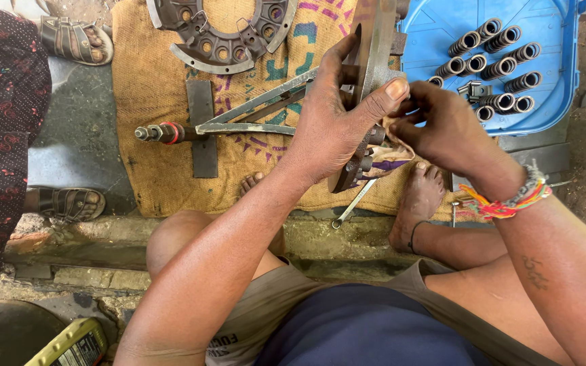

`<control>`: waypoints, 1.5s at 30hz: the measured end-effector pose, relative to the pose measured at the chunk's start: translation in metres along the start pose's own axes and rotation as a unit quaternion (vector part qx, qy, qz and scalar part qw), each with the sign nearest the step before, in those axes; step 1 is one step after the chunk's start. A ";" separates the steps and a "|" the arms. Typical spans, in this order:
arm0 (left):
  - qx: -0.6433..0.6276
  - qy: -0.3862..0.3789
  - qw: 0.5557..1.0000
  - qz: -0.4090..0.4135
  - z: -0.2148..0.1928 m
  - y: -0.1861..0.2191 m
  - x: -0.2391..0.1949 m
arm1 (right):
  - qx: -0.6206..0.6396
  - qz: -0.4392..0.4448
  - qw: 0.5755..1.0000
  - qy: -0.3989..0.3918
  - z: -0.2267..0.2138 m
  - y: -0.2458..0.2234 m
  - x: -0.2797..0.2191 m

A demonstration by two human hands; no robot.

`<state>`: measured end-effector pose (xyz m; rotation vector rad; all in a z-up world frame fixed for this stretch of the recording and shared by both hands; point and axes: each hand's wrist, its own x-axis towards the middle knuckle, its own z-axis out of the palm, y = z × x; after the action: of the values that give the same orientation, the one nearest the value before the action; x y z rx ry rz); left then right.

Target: The person sits on the ground and cleans a circular mechanical component, likely a clutch basket, using a cloth. They wipe the inner and outer surfaces of the part and handle a wrench briefly. Other parts and tools are visible on a sack nearby.

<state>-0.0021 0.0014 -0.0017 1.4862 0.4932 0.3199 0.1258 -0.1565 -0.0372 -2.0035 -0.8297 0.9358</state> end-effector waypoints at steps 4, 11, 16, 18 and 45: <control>0.001 0.004 1.000 0.000 0.000 0.000 -0.001 | 0.036 0.001 0.999 0.011 -0.006 -0.011 0.000; -0.002 -0.006 1.000 -0.011 -0.003 0.000 -0.001 | 0.084 0.004 0.996 0.021 -0.006 -0.017 -0.002; -0.023 -0.004 1.000 -0.012 -0.006 0.000 -0.001 | 0.230 -0.008 0.973 -0.001 -0.011 -0.018 -0.003; -0.036 -0.002 0.999 -0.017 -0.006 0.000 -0.001 | 0.287 0.002 0.958 -0.019 -0.011 -0.019 -0.006; -0.073 -0.001 0.992 -0.100 -0.013 0.005 0.001 | 0.119 -0.098 0.987 0.047 -0.010 -0.032 -0.005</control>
<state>-0.0074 0.0129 0.0029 1.2830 0.5992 0.1931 0.1239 -0.1481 -0.0049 -1.7132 -0.8074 0.7823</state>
